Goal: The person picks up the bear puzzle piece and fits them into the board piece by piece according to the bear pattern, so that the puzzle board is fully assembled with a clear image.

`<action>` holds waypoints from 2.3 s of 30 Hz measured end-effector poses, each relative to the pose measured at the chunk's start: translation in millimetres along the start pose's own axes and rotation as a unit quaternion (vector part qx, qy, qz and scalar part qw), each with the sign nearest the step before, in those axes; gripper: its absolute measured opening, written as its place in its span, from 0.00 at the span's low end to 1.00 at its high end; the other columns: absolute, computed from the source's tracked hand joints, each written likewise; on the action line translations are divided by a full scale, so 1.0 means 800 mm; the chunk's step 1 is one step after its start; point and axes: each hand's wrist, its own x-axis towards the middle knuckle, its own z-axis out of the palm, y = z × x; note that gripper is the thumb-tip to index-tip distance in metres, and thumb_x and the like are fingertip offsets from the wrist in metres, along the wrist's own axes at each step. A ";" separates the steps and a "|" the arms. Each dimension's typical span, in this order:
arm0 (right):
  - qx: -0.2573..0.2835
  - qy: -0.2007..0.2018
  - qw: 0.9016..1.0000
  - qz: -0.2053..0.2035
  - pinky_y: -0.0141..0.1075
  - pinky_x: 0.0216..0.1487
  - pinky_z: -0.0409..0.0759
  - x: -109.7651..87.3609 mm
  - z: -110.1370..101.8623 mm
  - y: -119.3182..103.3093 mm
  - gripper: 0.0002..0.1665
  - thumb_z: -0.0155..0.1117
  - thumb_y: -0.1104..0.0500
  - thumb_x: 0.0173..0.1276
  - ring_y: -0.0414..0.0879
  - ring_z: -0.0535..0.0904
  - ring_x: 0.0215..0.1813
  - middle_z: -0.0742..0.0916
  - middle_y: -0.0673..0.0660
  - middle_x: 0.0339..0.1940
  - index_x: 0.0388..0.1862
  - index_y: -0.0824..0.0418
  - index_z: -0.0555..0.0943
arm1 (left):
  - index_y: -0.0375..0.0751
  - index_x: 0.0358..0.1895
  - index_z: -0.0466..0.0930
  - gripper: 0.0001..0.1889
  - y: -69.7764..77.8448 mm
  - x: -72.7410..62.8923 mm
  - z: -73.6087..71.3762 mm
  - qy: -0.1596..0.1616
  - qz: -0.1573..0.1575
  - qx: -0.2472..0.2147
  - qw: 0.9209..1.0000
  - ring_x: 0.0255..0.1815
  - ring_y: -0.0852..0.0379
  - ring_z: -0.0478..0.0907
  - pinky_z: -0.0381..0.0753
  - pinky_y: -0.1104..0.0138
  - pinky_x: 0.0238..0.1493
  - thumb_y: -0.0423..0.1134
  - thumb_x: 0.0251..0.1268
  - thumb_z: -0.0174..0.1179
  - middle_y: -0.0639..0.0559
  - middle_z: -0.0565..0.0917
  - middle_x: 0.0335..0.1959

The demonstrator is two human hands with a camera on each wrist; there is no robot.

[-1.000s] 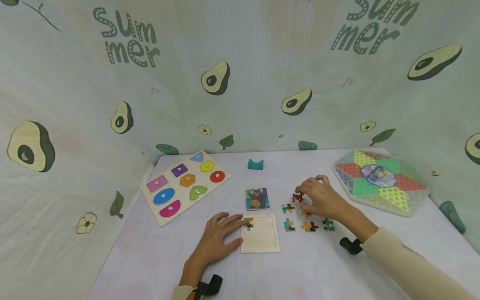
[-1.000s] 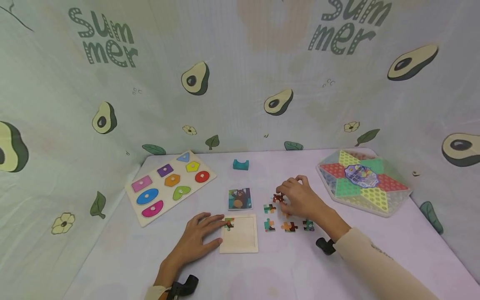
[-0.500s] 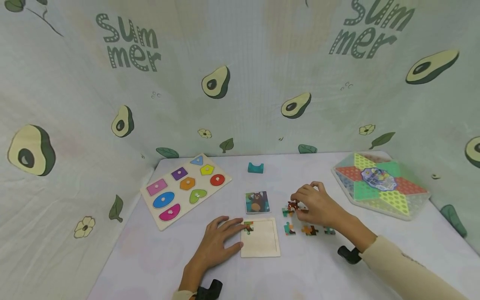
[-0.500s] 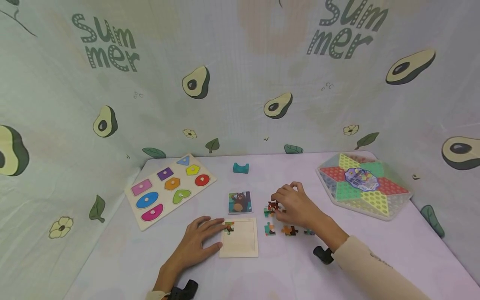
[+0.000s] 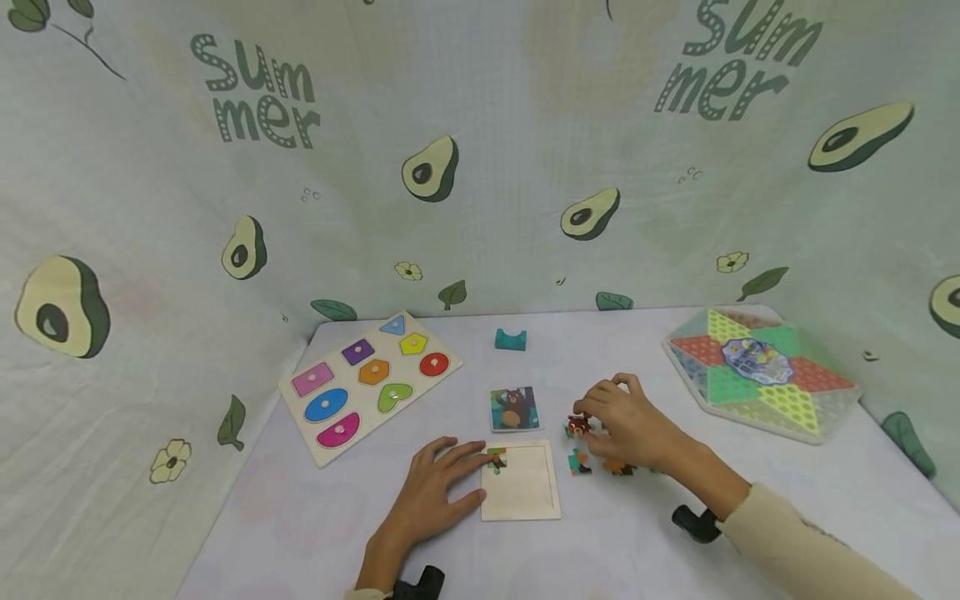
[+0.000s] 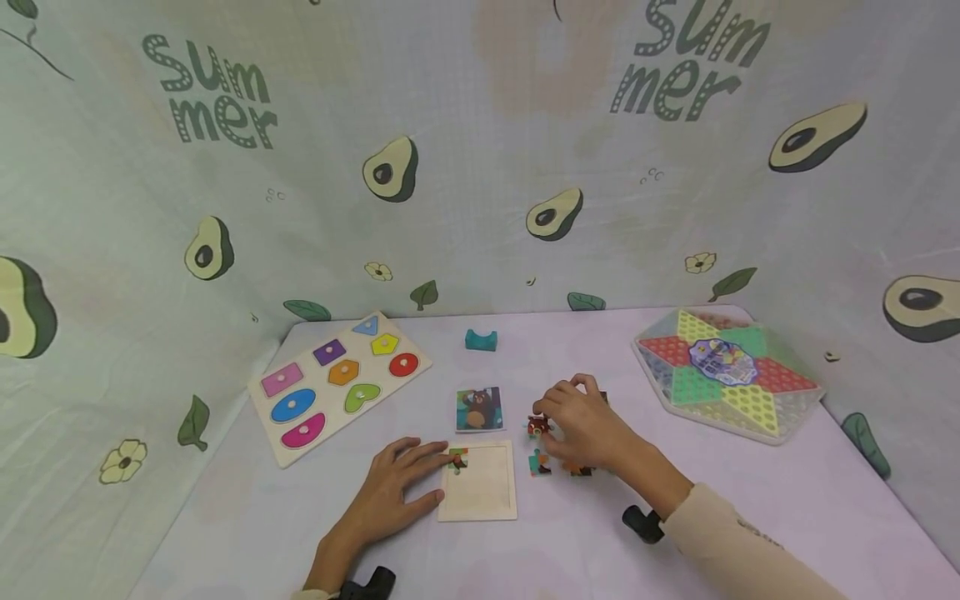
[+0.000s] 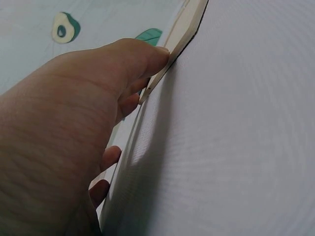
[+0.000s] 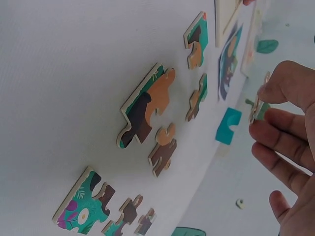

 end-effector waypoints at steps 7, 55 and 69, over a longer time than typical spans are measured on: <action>0.000 -0.009 1.000 -0.003 0.54 0.58 0.63 0.004 0.000 -0.008 0.20 0.78 0.55 0.51 0.45 0.78 0.48 0.86 0.47 0.40 0.43 0.56 0.86 | 0.69 0.67 0.75 0.25 -0.001 0.000 -0.002 0.002 0.001 0.000 1.000 0.74 0.46 0.58 0.55 0.39 0.69 0.57 0.66 0.62 0.66 0.71 0.71; 0.008 0.017 0.997 -0.074 0.54 0.56 0.67 0.030 0.038 -0.062 0.16 0.77 0.55 0.52 0.44 0.78 0.46 0.85 0.46 0.38 0.41 0.53 0.85 | 0.70 0.68 0.74 0.26 0.002 -0.006 -0.002 -0.011 -0.009 0.004 1.000 0.74 0.46 0.57 0.55 0.39 0.70 0.58 0.66 0.62 0.67 0.70 0.71; -0.012 -0.011 0.998 -0.067 0.53 0.59 0.67 0.046 0.041 -0.068 0.15 0.75 0.52 0.56 0.45 0.78 0.48 0.86 0.47 0.39 0.42 0.53 0.85 | 0.67 0.68 0.75 0.26 -0.002 0.001 -0.007 -0.007 -0.001 0.006 1.000 0.75 0.47 0.57 0.54 0.41 0.70 0.59 0.67 0.60 0.66 0.70 0.72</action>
